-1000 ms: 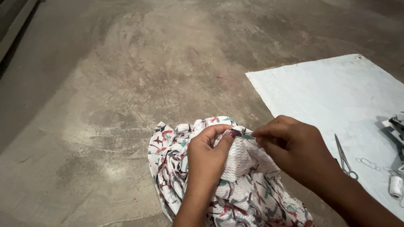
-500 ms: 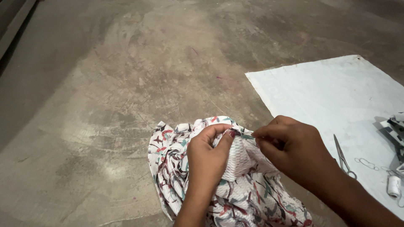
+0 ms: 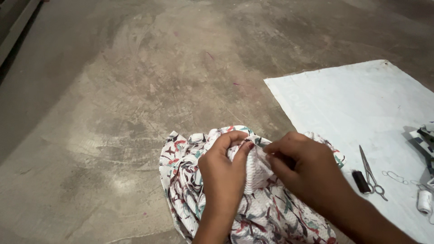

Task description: The person sits on the floor hand-sewing the edge of a white garment with a needle and thread, repeatedly pushing the needle through the fabric and pulling it taut. They then pick up scissors to trim the thread and hold the sewn edge open with both hands.

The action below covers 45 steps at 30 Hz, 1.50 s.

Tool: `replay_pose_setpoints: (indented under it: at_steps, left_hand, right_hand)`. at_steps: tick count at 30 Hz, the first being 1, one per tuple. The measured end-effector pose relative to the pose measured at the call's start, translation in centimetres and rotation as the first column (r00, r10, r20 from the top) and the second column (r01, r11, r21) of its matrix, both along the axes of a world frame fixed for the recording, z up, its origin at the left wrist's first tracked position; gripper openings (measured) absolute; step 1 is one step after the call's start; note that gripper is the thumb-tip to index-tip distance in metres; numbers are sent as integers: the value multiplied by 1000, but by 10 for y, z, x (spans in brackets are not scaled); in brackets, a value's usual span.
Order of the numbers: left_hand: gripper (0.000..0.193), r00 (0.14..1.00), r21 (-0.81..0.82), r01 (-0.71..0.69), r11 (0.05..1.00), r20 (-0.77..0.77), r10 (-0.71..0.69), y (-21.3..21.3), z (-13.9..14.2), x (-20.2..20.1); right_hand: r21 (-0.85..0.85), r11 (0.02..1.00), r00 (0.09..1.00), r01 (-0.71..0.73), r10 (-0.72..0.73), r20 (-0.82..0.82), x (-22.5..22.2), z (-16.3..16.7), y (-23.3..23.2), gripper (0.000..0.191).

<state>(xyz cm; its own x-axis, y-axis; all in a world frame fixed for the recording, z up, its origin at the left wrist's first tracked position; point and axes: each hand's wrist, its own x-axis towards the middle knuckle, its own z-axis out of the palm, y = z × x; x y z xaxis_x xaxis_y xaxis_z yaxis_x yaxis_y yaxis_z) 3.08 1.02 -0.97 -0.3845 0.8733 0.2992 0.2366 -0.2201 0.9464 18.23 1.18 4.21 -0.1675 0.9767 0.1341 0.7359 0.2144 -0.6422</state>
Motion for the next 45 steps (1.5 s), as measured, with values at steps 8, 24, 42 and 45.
replay_pose_setpoints:
  at_steps: [8, 24, 42, 45]
  left_hand:
    - [9, 999, 92, -41, 995, 30, 39, -9, 0, 10]
    - [8, 994, 422, 53, 905, -112, -6, -24, -16, 26]
    - [26, 897, 85, 133, 987, 412, -156, -16, -8, 28]
    - [18, 937, 153, 102, 983, 317, -146, -12, -8, 30]
  right_hand:
    - [-48, 993, 982, 109, -115, -150, -7, -11, -7, 20]
    - [-395, 910, 714, 123, -358, -602, 14, -54, -5, 7]
    - [-105, 983, 891, 151, -181, -416, 14, -25, -13, 19]
    - [14, 989, 926, 146, -132, -355, 13, -22, -15, 21]
